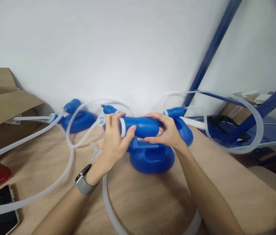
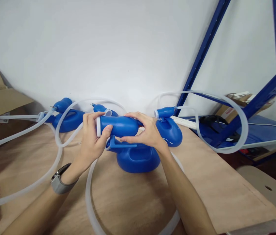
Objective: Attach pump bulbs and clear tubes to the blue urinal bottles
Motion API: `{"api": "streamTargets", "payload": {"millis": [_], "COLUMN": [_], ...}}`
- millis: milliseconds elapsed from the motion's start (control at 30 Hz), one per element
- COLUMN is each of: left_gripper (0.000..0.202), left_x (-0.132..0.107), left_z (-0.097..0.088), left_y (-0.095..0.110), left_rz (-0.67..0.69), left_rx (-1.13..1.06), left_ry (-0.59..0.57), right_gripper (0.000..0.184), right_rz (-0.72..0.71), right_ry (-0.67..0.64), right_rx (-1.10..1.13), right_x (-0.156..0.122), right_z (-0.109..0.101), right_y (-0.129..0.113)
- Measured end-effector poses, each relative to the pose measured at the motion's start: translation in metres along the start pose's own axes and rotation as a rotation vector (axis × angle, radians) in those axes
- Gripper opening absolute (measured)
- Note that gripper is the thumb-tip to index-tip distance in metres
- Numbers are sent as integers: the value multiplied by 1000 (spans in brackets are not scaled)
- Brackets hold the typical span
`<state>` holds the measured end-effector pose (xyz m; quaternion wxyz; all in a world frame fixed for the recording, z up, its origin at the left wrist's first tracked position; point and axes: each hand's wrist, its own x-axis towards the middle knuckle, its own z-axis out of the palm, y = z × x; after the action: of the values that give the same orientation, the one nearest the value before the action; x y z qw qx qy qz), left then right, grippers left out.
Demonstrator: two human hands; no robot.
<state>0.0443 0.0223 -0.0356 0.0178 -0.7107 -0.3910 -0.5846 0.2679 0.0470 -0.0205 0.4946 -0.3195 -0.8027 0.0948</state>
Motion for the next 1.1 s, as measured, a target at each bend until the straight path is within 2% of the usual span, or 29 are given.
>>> {"api": "streamTargets", "payload": {"millis": [100, 267, 400, 533, 667, 733, 800, 867, 933, 1000, 1067, 1100], "left_gripper": [40, 44, 63, 77, 91, 92, 84, 76, 79, 83, 89, 86], "left_x": [-1, 0, -4, -11, -8, 1, 13, 25, 32, 33, 28, 23], "left_z": [0, -5, -8, -6, -13, -26, -47, -70, -87, -93, -84, -75], "left_y": [1, 5, 9, 7, 4, 3, 0, -10, -29, -56, -84, -97], "left_rz": [-42, -127, -48, 2, 73, 68, 3, -148, -336, -468, -539, -560], "left_rx": [-107, -303, -331, -418, -409, -360, -261, -65, 190, 418, 643, 690], "left_ry": [-46, -214, -282, -304, -371, -462, -584, -701, -819, -1009, -1282, -1313], "right_gripper": [75, 78, 70, 65, 62, 64, 69, 72, 72, 73, 78, 78], "right_rz": [-11, 11, -45, -31, -10, 0, 37, 98, 172, 268, 373, 419], "right_ry": [-9, -59, -63, -53, -113, -161, -179, -142, -45, 41, 57, 39], "right_rx": [49, 80, 59, 55, 198, 246, 219, 180, 212, 304, 392, 425], "right_x": [-1, -3, -6, -6, -2, 0, 1, 2, 3, 3, 2, 2], "right_z": [-1, -4, -5, -2, 2, 3, 4, 7, 13, 23, 35, 40], "right_y": [1, 1, -1, -2, -1, 0, 0, 3, 11, 22, 35, 41]}}
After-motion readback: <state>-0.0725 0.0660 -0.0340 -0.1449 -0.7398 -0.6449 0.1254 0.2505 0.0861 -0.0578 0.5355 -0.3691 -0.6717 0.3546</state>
